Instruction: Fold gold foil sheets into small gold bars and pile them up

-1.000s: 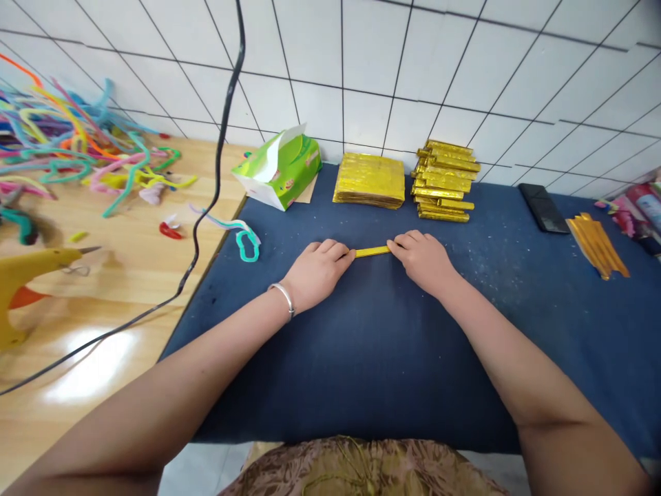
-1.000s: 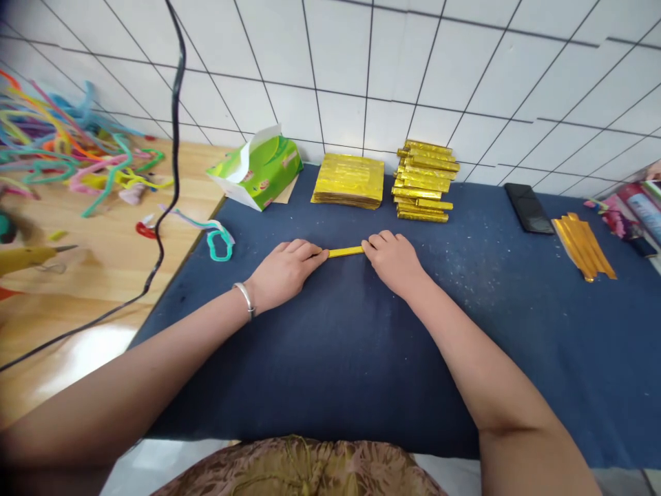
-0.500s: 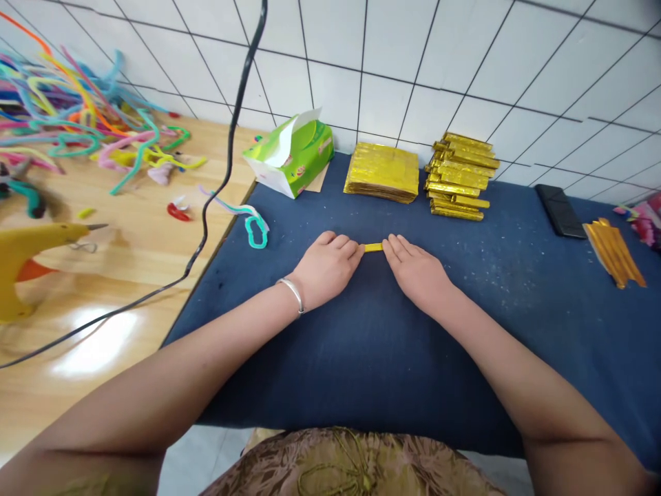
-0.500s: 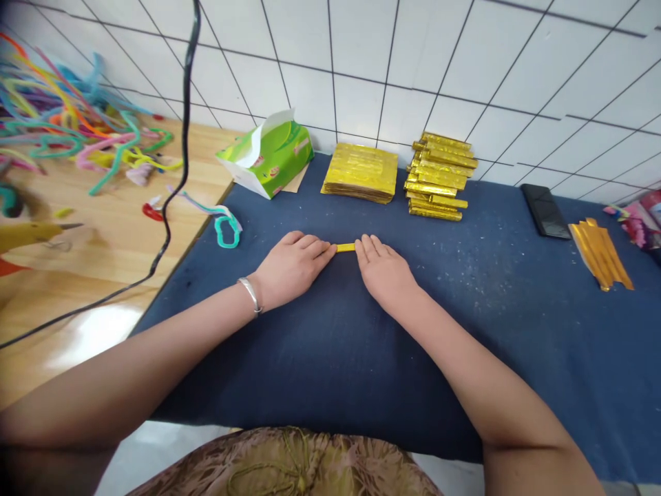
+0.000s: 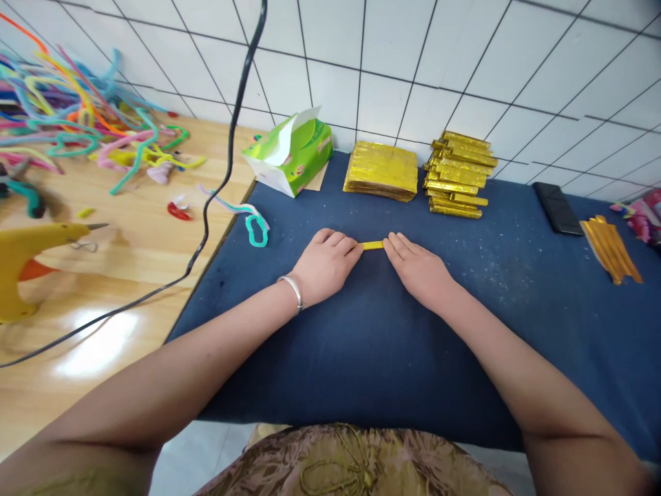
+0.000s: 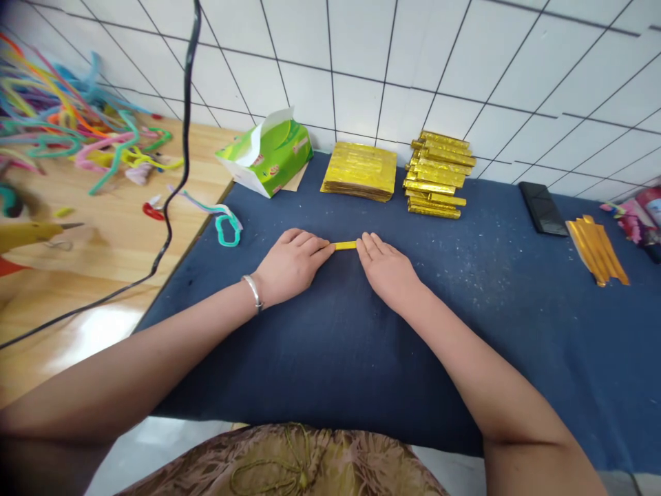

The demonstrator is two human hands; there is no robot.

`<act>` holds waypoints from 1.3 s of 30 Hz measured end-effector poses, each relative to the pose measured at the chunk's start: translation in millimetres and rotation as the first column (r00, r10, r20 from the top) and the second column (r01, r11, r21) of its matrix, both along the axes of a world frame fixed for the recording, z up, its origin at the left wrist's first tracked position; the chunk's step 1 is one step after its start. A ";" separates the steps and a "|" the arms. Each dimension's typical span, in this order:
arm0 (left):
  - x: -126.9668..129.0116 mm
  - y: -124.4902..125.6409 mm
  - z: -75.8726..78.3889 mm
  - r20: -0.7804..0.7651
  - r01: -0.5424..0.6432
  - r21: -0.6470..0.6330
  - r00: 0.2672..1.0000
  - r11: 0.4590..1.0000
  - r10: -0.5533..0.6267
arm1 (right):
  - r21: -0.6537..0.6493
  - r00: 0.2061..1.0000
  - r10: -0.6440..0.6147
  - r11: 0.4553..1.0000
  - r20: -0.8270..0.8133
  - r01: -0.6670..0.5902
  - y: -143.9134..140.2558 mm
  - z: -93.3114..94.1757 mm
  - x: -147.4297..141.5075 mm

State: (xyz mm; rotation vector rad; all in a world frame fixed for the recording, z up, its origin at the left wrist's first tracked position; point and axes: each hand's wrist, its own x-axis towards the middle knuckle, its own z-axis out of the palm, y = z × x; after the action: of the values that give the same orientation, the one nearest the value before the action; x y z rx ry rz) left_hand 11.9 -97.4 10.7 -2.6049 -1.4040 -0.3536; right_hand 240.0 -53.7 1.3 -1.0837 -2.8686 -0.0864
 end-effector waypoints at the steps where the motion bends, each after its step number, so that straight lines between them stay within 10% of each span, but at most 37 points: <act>1: 2.2 0.3 -1.1 0.019 -0.008 0.008 1.000 1.000 0.008 | 0.008 1.000 0.000 1.000 0.005 0.000 -0.3 -0.3 -0.3; 24: -28.3 13.2 -14.0 0.200 0.223 -0.269 0.965 0.937 -0.172 | -0.256 0.984 0.154 0.951 -0.086 -0.171 50.5 4.3 49.4; 39: -26.1 12.7 -15.4 0.249 0.188 -0.097 0.955 0.977 -0.159 | -0.208 0.958 0.127 0.961 -0.259 -0.184 57.0 -6.7 57.3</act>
State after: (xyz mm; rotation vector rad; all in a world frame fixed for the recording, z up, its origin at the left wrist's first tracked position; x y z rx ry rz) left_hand -14.2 -84.7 -4.7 -2.8741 -1.3015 -0.6473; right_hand 297.3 3.3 -5.4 -0.8238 -2.7738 0.3721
